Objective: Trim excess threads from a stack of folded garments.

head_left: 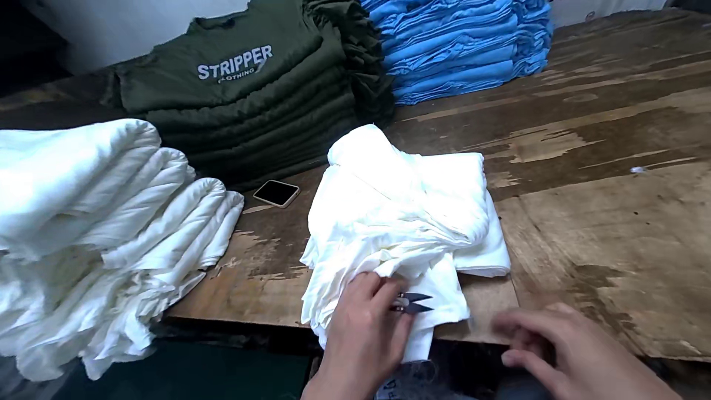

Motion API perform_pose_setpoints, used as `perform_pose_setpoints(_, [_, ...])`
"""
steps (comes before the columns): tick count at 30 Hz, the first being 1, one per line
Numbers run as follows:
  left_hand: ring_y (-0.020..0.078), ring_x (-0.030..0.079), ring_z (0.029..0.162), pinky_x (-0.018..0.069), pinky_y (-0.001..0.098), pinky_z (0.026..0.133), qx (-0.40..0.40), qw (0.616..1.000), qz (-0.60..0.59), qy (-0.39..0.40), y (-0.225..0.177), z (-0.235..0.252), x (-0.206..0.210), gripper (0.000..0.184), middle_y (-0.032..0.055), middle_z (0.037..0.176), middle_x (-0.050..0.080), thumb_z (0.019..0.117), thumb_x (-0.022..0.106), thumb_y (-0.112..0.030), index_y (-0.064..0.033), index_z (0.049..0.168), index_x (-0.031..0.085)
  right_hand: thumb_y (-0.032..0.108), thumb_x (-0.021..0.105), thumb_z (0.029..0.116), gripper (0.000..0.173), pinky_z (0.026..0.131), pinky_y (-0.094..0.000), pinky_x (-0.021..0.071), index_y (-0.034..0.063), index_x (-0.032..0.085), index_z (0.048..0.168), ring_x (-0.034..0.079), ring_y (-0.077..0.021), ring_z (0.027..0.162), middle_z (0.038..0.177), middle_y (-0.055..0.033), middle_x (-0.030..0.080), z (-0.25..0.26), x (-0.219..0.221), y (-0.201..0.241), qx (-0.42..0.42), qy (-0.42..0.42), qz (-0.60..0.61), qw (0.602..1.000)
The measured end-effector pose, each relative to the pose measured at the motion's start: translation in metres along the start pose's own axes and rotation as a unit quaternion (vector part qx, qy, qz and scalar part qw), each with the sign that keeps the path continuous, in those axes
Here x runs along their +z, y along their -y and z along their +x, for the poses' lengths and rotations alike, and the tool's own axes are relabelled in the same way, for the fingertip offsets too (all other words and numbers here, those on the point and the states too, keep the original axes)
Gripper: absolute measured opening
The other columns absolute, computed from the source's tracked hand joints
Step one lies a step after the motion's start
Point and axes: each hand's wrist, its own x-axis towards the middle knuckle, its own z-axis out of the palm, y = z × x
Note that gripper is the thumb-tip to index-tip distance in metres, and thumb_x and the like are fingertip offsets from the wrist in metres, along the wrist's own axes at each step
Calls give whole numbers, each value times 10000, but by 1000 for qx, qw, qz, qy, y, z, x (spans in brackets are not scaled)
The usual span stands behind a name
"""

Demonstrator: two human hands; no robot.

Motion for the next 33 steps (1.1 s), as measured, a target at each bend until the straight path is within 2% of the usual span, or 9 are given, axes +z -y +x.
perform_pose_setpoints(2, [209,647,863,550,421,766,34,999,-4,16,-13,1,2,416,28,904,665,882,725,-525,-199,1140,751,403,817,838,655,782,-579,554,115,618,1391,704,-221,749,847,7,740,1,1,-8,38,-2,-23,999])
perform_pose_setpoints(5, [241,629,828,517,440,722,90,996,8,24,-24,4,15,322,32,872,638,855,750,-418,-185,1077,728,639,649,893,637,836,-550,537,161,684,1313,687,-178,892,991,39,730,17,34,-6,40,-117,-15,992])
perform_pose_setpoints(10, [161,640,803,515,383,732,96,995,-28,15,-10,3,16,120,-29,818,654,891,594,-174,-185,921,709,416,647,923,219,925,-465,468,271,774,820,650,-103,1001,1032,79,710,27,60,-6,41,-203,48,977])
perform_pose_setpoints(13, [135,615,776,510,350,731,105,992,-59,28,-3,-1,9,90,-47,784,622,904,615,-183,-191,912,704,344,641,924,190,874,-356,563,223,759,836,651,-93,1001,1035,46,693,17,52,-15,47,-235,63,969])
perform_pose_setpoints(18, [121,614,777,510,348,747,91,992,-75,34,-8,1,10,113,-53,792,627,878,608,-186,-195,930,708,535,737,866,522,857,-519,566,136,690,1199,671,-273,1056,1182,-123,683,23,65,9,-28,-270,2,962])
perform_pose_setpoints(22, [105,615,782,510,325,752,94,991,-89,43,-5,1,8,114,-59,791,633,866,606,-180,-194,922,705,236,645,982,162,916,-374,528,246,770,1085,682,-153,937,985,-13,740,34,86,2,-175,-356,-15,918])
perform_pose_setpoints(27, [111,637,805,517,334,784,108,990,-67,56,7,-5,7,88,-59,809,664,884,628,-194,-195,906,713,159,672,920,157,926,-437,469,265,773,866,652,-171,850,833,49,708,5,30,-16,-225,-68,-50,971])
perform_pose_setpoints(30, [113,642,809,517,337,783,106,991,-59,63,5,-5,9,121,-63,809,669,864,604,-174,-201,903,715,435,713,919,287,816,-514,502,190,770,782,689,-214,733,728,0,708,-1,21,-5,-123,37,-116,985])
perform_pose_setpoints(33, [111,641,796,513,339,777,110,990,-56,66,4,-2,9,126,-68,803,670,840,604,-167,-208,893,711,736,602,874,613,713,-472,519,148,754,790,647,-190,624,662,-6,682,9,46,11,-12,-160,-111,981])
